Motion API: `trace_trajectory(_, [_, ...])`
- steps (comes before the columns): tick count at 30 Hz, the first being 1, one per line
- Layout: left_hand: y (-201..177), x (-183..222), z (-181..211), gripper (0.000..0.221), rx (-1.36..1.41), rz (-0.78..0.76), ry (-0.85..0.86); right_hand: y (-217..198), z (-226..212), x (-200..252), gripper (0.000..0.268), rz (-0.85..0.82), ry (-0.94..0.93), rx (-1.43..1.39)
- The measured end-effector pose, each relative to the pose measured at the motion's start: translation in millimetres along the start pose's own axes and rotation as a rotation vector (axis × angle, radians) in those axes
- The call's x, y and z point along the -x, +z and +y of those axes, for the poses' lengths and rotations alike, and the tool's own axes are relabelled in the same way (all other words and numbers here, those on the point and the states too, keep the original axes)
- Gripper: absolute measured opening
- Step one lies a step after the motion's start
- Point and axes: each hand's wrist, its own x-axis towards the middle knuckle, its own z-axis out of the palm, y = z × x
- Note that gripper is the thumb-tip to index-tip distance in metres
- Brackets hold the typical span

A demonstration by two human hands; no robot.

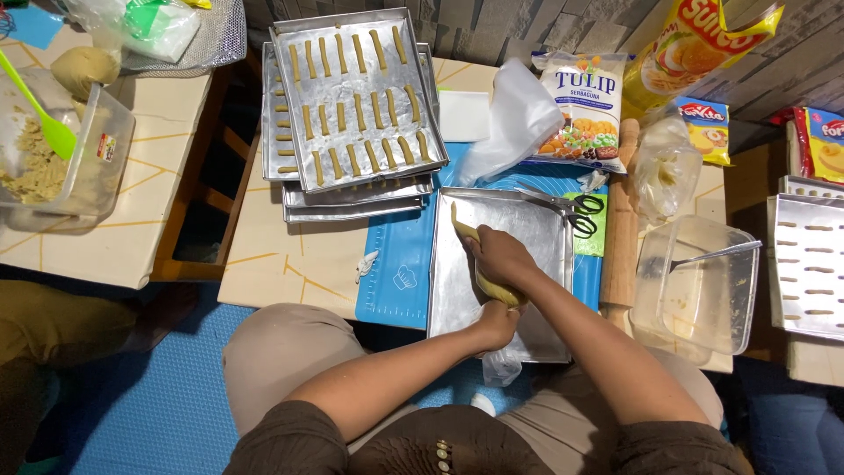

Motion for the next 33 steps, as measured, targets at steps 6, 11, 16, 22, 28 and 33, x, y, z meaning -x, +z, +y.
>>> trace_trajectory(6, [11.1,-12.0,-14.5,0.043,0.025,0.009,0.012,0.7,0.8,3.6,0.044,-0.029,-0.004,0.02])
trace_trajectory(11, [13.2,-11.8,-20.3,0.041,0.055,0.001,0.036,-0.9,-2.0,9.5,0.043,-0.03,-0.006,0.016])
trace_trajectory(16, [11.6,-3.9,-14.9,0.043,0.069,-0.004,0.03,-1.8,-4.4,12.6,0.042,-0.037,-0.01,0.009])
trace_trajectory(22, [8.6,2.5,-8.9,0.041,0.065,-0.03,0.04,-0.1,-3.5,13.4,0.045,-0.042,-0.008,0.017])
trace_trajectory(28, [7.3,6.5,-2.5,0.042,0.081,-0.024,0.021,-4.6,-10.3,19.3,0.045,-0.058,0.011,0.029])
trace_trajectory(33, [9.1,6.5,-2.8,0.041,0.134,-0.033,-0.027,-2.0,-8.1,16.8,0.043,-0.046,0.013,0.059])
